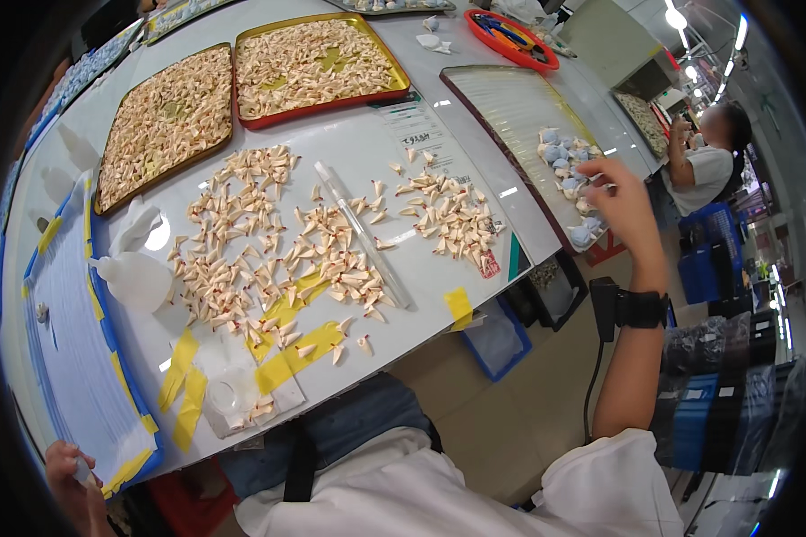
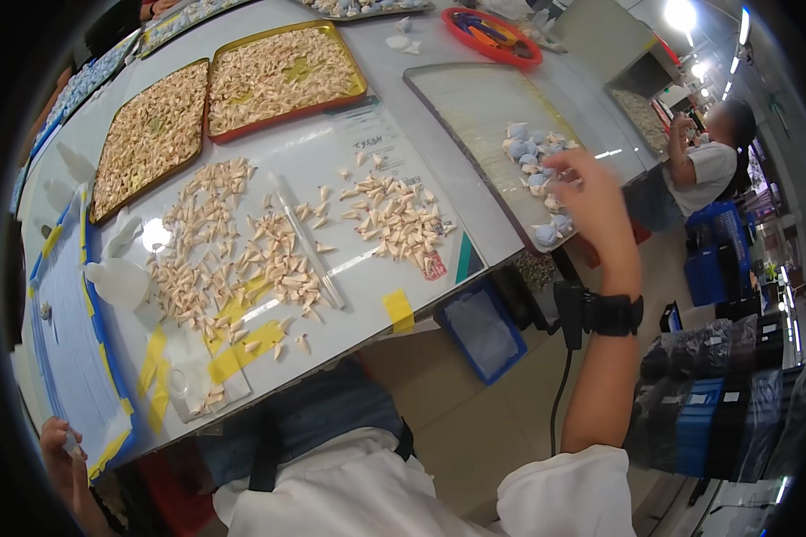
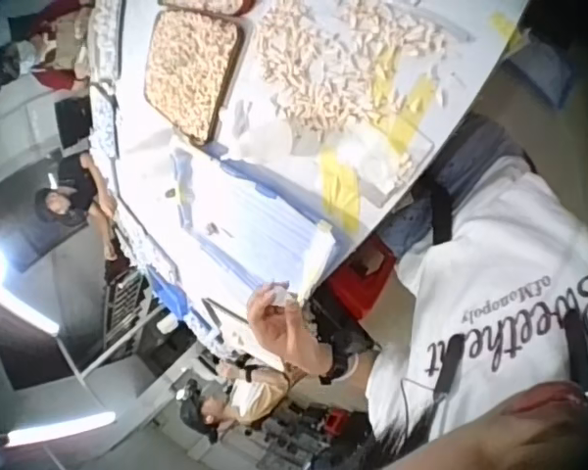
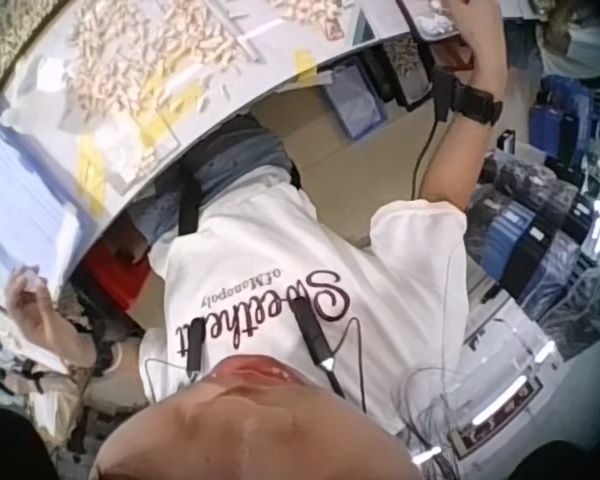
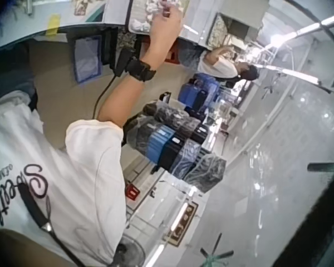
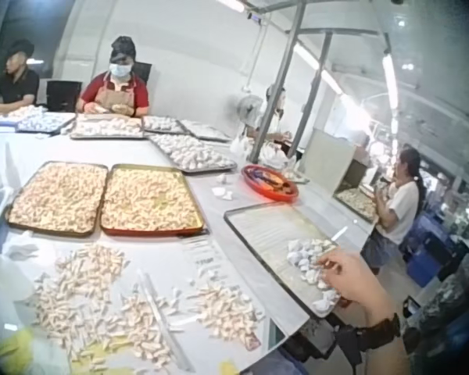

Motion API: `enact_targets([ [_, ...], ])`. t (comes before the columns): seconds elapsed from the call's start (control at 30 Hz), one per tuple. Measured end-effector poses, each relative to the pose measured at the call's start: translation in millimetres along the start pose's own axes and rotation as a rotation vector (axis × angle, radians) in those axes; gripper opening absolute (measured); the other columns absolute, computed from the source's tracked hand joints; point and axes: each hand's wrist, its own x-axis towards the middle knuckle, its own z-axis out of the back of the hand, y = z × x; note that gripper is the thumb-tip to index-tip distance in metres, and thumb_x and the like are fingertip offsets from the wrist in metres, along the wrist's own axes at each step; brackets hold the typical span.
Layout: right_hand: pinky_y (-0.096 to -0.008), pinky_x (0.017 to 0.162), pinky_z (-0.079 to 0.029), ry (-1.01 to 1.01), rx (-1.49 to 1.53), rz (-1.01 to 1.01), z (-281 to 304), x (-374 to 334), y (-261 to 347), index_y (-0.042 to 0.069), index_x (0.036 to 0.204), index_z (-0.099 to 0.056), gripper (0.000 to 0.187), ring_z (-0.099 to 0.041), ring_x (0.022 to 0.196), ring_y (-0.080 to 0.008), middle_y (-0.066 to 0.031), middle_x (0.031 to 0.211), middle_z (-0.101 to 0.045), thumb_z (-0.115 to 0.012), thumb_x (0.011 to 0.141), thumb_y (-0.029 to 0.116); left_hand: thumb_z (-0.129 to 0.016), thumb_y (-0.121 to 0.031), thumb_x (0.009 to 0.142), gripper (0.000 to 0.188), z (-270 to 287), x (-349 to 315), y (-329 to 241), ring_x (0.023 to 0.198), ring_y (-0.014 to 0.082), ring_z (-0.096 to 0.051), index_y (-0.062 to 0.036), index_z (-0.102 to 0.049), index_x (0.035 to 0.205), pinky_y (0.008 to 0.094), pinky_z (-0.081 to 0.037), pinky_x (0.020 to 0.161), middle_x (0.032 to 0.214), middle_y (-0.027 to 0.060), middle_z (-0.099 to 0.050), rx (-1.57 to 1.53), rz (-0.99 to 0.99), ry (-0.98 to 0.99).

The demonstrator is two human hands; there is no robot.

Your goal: The person assembles hair for small doll heads by picking up individual white hair strands from a tray and attaching them to the heads. The person repeatedly picks up strands, applies them to the doll's head, and places the finished heads on a blue tray. The process involves precise hand movements to position the hair correctly.

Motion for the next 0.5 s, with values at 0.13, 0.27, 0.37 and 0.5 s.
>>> enact_targets([
  [0.13,-0.0304,0.071,-0.045,0.121,-0.104,0.057,-17,7,-2,0.004,0.092,-0.060,0.029,-0.056,0.077,-0.0207,-0.0091,0.089,-0.059,-0.063,0.064,0.000,-0.052,-0.011,0.082,0.028,-6,5,-3,0.093,0.0148,-0.041,0.0000,-0.045,0.106,0.0280,-0.032,0.084,0.104,0.0066,-0.045,-0.007,0.045,0.029],
  [0.27,-0.0292,0.071,-0.044,0.049,-0.103,0.031,-8,-1,9,0.002,0.092,-0.059,0.028,-0.056,0.078,-0.0183,-0.0088,0.089,-0.059,-0.063,0.064,-0.001,-0.049,-0.002,0.080,0.027,-29,33,17,0.096,0.0140,-0.042,-0.0005,-0.047,0.107,0.0261,-0.036,0.081,0.109,0.0062,-0.047,-0.020,0.286,0.110],
  [0.37,-0.0271,0.070,-0.044,0.067,0.181,0.043,-8,-13,36,0.001,0.094,-0.058,0.026,-0.055,0.079,-0.0134,-0.0059,0.093,-0.059,-0.061,0.069,0.000,-0.049,0.006,0.076,0.033,-38,34,3,0.098,0.0149,-0.047,-0.0036,-0.049,0.108,0.0240,-0.038,0.075,0.111,0.0065,-0.049,0.063,0.209,0.213],
  [0.5,-0.0241,0.074,-0.042,0.104,0.737,-0.017,-10,-49,86,-0.002,0.103,-0.056,0.028,-0.053,0.083,-0.0110,-0.0056,0.099,-0.056,-0.059,0.075,0.001,-0.051,0.002,0.076,0.032,-42,27,-7,0.103,0.0198,-0.048,-0.0042,-0.051,0.107,0.0265,-0.039,0.074,0.117,0.0100,-0.049,0.291,0.077,0.173],
])
